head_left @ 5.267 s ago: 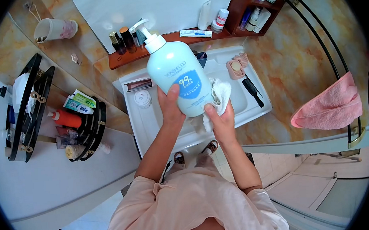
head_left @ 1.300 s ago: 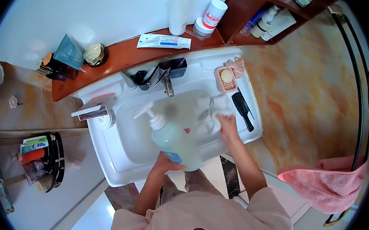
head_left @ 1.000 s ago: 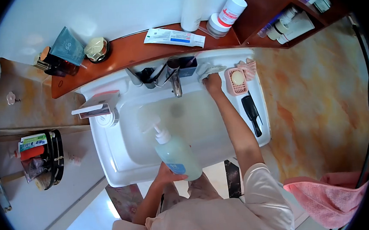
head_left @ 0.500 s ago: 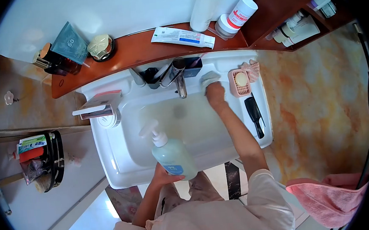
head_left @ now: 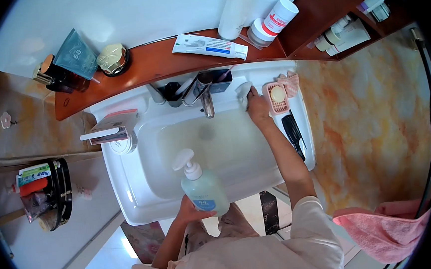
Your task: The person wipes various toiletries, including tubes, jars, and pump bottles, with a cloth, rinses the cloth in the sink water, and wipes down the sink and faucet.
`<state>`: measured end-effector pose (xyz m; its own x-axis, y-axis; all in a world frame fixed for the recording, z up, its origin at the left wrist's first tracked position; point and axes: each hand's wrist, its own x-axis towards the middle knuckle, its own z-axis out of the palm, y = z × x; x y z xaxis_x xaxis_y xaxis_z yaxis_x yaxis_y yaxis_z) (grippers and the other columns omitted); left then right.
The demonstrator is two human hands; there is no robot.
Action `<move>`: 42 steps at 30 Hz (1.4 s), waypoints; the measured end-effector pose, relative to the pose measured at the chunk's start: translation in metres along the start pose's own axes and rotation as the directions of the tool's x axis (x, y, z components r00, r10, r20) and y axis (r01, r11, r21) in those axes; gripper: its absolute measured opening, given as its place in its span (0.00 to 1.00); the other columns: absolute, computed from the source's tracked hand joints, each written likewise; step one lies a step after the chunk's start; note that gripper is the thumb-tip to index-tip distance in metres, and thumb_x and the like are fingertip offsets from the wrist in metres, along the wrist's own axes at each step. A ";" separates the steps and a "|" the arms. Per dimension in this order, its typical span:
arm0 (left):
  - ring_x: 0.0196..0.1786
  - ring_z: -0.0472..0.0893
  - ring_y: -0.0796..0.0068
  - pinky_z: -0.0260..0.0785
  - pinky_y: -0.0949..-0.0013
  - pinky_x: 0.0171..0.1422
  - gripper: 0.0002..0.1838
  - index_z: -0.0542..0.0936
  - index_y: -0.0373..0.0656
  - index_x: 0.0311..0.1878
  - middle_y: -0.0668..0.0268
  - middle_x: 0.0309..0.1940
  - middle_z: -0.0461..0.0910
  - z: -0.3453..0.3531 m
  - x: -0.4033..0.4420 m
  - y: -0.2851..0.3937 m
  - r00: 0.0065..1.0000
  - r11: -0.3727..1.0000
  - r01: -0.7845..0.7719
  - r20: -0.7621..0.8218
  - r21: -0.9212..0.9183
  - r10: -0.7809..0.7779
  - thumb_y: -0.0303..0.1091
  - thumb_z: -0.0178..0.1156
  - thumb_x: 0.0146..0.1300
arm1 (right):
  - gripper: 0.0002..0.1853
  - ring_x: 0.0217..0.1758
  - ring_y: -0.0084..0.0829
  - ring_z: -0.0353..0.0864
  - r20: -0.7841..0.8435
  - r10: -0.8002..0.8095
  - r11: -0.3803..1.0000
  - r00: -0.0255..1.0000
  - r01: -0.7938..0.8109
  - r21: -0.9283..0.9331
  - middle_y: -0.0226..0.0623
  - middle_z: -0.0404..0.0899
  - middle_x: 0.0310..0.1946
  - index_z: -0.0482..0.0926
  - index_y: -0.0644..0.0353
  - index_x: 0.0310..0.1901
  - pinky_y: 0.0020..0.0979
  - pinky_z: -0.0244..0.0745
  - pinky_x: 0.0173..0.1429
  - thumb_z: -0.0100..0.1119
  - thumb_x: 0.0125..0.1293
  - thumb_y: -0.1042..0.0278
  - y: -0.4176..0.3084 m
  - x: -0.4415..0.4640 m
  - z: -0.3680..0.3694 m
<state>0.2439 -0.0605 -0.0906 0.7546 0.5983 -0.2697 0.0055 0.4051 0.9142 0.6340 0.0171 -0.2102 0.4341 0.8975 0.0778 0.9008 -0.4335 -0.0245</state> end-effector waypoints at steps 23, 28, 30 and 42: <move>0.50 0.77 0.69 0.69 0.64 0.55 0.41 0.70 0.39 0.55 0.63 0.46 0.76 0.008 0.022 0.001 0.997 0.993 -0.008 0.073 0.120 -0.001 0.34 0.77 0.32 | 0.25 0.41 0.42 0.79 0.202 -0.153 0.986 0.967 0.137 0.090 0.38 0.63 0.63 0.70 0.62 0.54 0.38 0.77 0.43 0.55 0.51 0.75 -0.007 0.031 -0.023; 0.48 0.79 0.69 0.70 0.65 0.53 0.36 0.74 0.40 0.52 0.63 0.44 0.79 0.004 0.018 0.003 0.998 0.969 -0.039 0.048 0.244 0.028 0.37 0.76 0.36 | 0.25 0.32 0.44 0.81 0.185 -0.038 0.999 0.982 0.043 -0.023 0.47 0.81 0.35 0.64 0.67 0.60 0.43 0.77 0.36 0.48 0.60 0.70 -0.008 0.007 -0.028; 0.47 0.79 0.69 0.70 0.65 0.53 0.35 0.74 0.40 0.51 0.63 0.44 0.79 0.005 0.024 0.000 0.997 0.936 -0.075 0.002 0.344 0.079 0.37 0.76 0.36 | 0.21 0.37 0.42 0.81 0.230 -0.118 0.993 0.966 0.113 0.034 0.45 0.73 0.53 0.69 0.64 0.56 0.42 0.78 0.38 0.48 0.59 0.70 -0.019 -0.008 -0.021; 0.47 0.78 0.59 0.70 0.62 0.50 0.41 0.66 0.37 0.52 0.53 0.43 0.76 0.044 0.168 -0.013 0.824 0.800 -0.339 -0.254 0.495 0.507 0.40 0.78 0.36 | 0.25 0.40 0.41 0.81 0.239 -0.099 0.995 0.966 0.095 0.025 0.44 0.64 0.62 0.69 0.65 0.55 0.39 0.77 0.42 0.55 0.53 0.71 -0.006 0.015 -0.049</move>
<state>0.3995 0.0042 -0.1340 0.4576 0.8739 0.1643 0.0734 -0.2212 0.9725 0.6344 0.0288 -0.1600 0.3332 0.9291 -0.1607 0.9381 -0.3437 -0.0422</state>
